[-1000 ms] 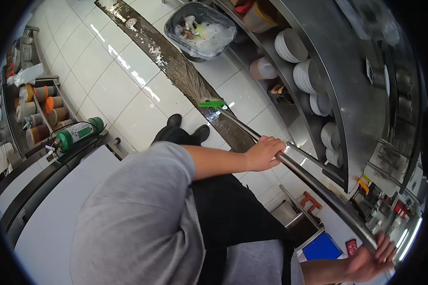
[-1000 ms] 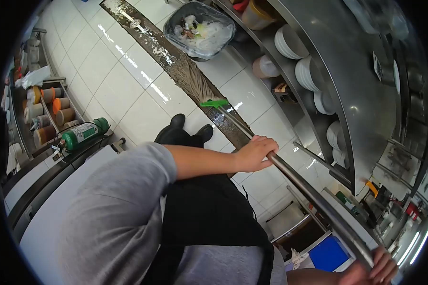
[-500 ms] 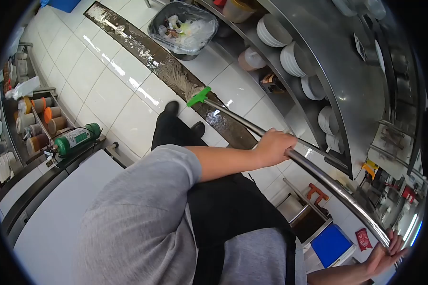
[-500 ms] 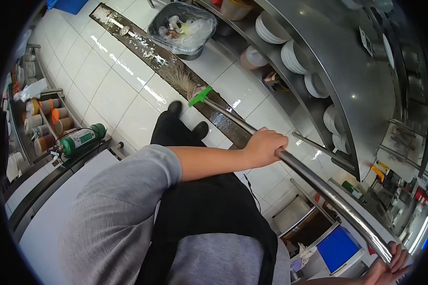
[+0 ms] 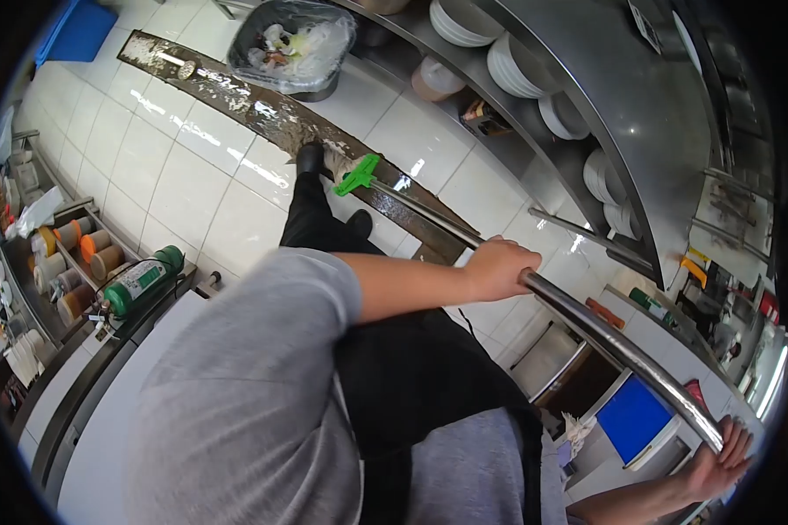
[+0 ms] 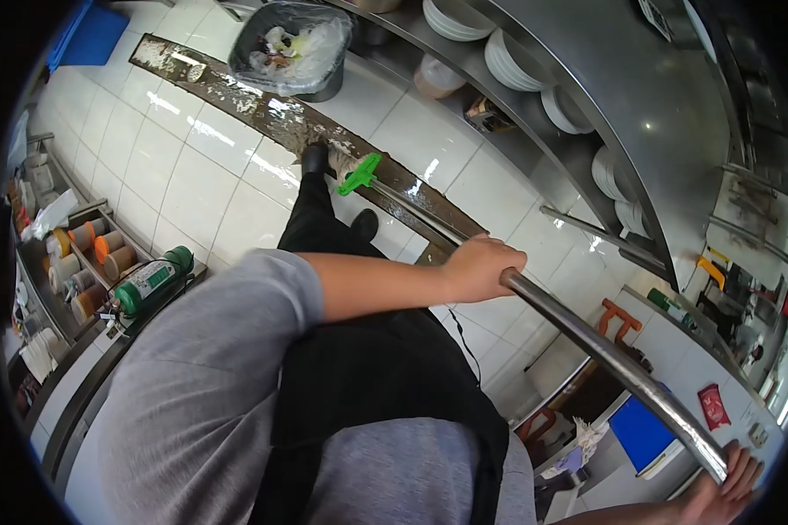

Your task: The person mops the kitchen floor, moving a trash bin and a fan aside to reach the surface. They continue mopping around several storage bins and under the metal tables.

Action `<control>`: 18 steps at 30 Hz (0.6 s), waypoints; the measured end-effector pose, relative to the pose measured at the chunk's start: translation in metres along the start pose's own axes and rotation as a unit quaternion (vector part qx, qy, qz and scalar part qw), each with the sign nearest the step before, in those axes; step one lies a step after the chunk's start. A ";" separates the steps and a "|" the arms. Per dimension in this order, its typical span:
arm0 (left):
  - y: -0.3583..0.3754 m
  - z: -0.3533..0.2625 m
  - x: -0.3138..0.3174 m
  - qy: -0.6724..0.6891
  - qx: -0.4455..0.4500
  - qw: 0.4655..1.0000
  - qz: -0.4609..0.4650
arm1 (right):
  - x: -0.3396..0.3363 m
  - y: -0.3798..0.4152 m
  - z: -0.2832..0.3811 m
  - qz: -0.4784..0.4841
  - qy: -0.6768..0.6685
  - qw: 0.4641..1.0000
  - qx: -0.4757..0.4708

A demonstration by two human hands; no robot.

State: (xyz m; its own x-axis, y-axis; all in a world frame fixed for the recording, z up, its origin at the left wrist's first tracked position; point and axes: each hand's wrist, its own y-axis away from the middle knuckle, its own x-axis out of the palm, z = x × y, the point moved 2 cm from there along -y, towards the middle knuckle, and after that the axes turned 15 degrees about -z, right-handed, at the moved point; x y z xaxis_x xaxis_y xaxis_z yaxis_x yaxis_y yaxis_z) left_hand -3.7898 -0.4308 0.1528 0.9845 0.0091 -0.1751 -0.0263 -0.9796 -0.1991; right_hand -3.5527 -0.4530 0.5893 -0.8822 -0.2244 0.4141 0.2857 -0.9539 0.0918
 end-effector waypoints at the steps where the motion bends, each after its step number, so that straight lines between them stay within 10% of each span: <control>1: -0.006 0.005 -0.005 0.038 0.043 0.992 0.111 | 0.003 0.001 0.000 0.016 0.046 0.999 0.000; 3: -0.026 0.016 -0.026 0.080 0.228 0.942 0.231 | 0.033 -0.015 -0.028 0.095 0.051 0.994 -0.035; 4: -0.027 0.015 -0.032 0.084 0.224 0.942 0.236 | 0.057 -0.028 -0.051 0.176 0.053 0.980 -0.072; 6: -0.021 0.017 -0.032 0.130 0.024 0.824 0.551 | 0.091 -0.052 -0.087 0.339 0.060 0.926 -0.151; 8: -0.010 0.023 -0.028 0.080 0.019 0.818 0.569 | 0.068 -0.051 -0.070 0.374 0.029 0.915 -0.149; 11: -0.002 0.017 -0.023 0.054 0.032 0.934 0.352 | -0.010 -0.003 0.005 0.371 -0.035 0.918 0.133; 13: -0.007 0.013 -0.003 -0.017 0.011 0.988 0.151 | -0.029 0.007 0.012 -0.061 -0.039 0.996 -0.048; 14: -0.010 0.011 -0.002 -0.053 0.001 0.997 0.048 | -0.032 0.007 0.009 -0.278 -0.036 0.950 -0.140; 18: -0.022 0.005 -0.030 -0.004 -0.001 0.994 0.105 | -0.008 0.019 0.006 -0.149 0.089 0.979 -0.109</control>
State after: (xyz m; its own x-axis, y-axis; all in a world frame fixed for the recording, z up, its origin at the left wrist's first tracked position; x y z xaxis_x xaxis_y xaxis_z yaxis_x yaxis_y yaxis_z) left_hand -3.8200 -0.4085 0.1575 0.9559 -0.1944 -0.2202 -0.2312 -0.9604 -0.1556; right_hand -3.5382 -0.4678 0.5935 -0.9708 0.0567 0.2330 -0.0627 -0.9979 -0.0182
